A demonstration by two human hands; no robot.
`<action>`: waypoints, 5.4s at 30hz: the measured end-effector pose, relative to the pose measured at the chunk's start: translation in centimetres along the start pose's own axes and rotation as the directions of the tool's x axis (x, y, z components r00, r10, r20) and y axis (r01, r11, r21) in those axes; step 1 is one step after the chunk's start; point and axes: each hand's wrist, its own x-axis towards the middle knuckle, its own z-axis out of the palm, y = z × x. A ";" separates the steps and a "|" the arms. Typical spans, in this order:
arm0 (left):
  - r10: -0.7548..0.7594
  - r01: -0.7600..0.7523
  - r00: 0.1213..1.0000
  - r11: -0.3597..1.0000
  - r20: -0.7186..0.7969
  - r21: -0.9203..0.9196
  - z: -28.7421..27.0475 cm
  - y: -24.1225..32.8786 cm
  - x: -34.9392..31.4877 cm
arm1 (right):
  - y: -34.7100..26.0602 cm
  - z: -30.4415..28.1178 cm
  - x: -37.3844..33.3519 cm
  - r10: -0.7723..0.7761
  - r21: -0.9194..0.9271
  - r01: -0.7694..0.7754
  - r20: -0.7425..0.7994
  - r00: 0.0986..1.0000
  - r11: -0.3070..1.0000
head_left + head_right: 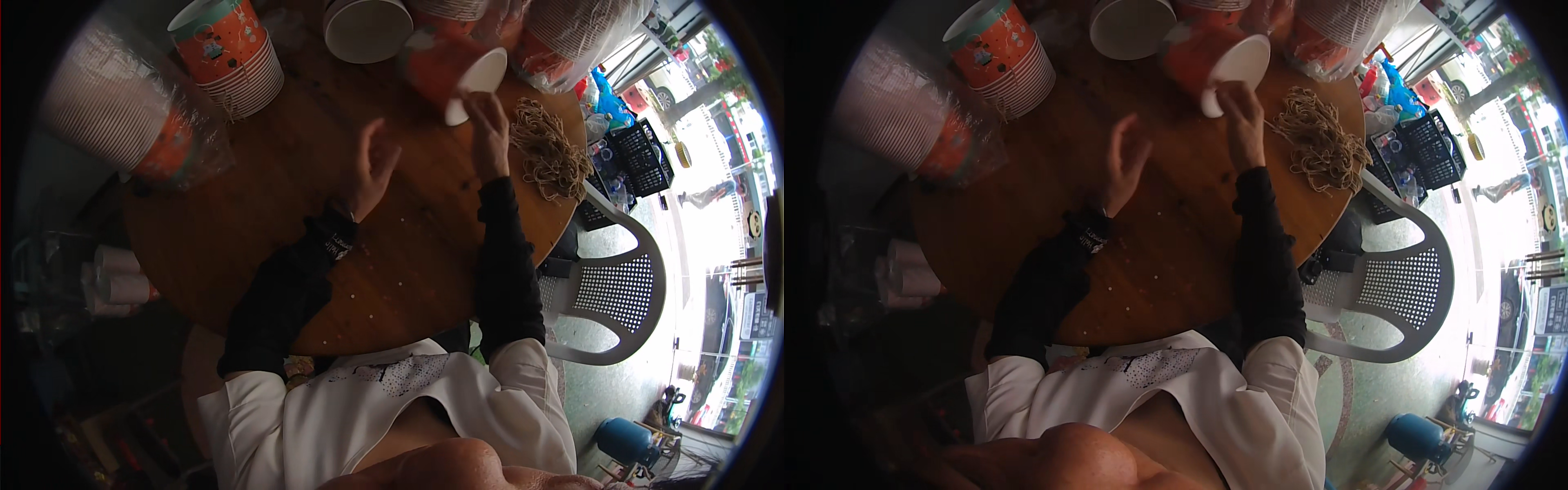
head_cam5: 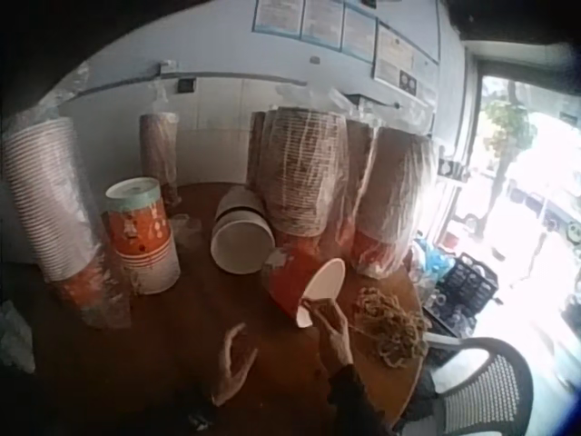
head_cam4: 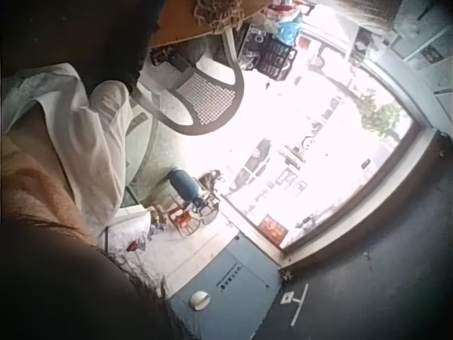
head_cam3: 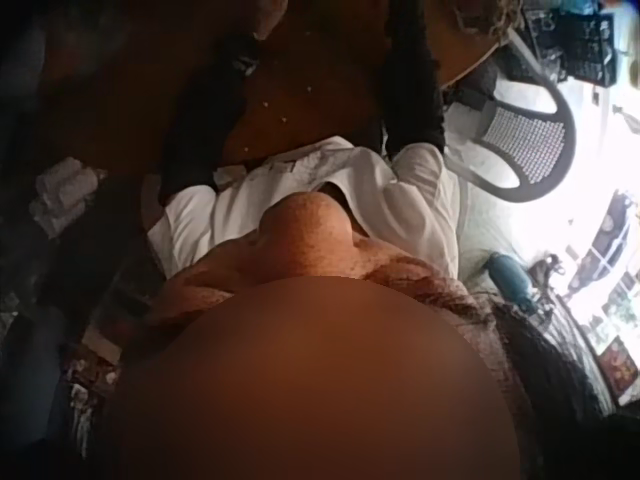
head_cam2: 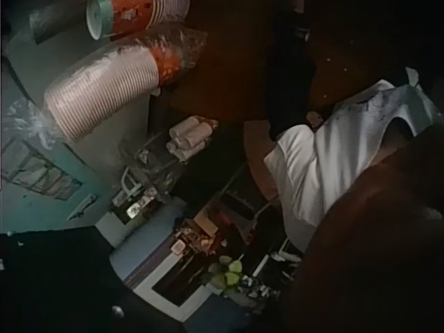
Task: Thread and tie twine handles onto paper buckets.
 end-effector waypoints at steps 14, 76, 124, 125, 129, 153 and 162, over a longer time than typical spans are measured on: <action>0.262 -0.244 0.958 0.959 -0.120 0.142 -1.7 0.6 0.7 | -2.9 1.5 -2.0 0.028 0.157 -0.007 -0.133 0.991 0.988; 0.328 -0.300 0.942 0.723 0.074 0.622 -3.6 1.8 0.6 | -2.5 8.4 -5.8 -0.137 -0.257 0.124 -0.033 0.990 0.958; 0.300 -0.303 0.948 0.730 0.111 0.612 -2.5 0.7 0.1 | -2.4 8.6 -6.0 -0.064 -0.353 0.053 -0.020 0.998 0.934; 0.300 -0.300 0.948 0.720 0.110 0.626 -2.4 0.8 0.1 | -2.4 8.6 -6.0 -0.075 -0.359 0.063 -0.020 0.997 0.931; 0.307 -0.314 0.943 0.695 0.128 0.647 -2.6 0.2 -0.1 | -2.1 8.9 -6.1 -0.074 -0.359 0.062 -0.019 0.997 0.931; 0.056 -0.091 0.985 0.971 -0.162 -0.220 -1.0 1.0 1.1 | -1.3 8.1 -6.2 -0.135 -0.656 0.151 0.075 0.988 0.739; 0.115 -0.112 0.991 0.993 -0.073 0.044 -1.8 2.0 1.5 | -1.9 8.1 -6.1 -0.088 -0.668 0.130 0.097 0.991 0.733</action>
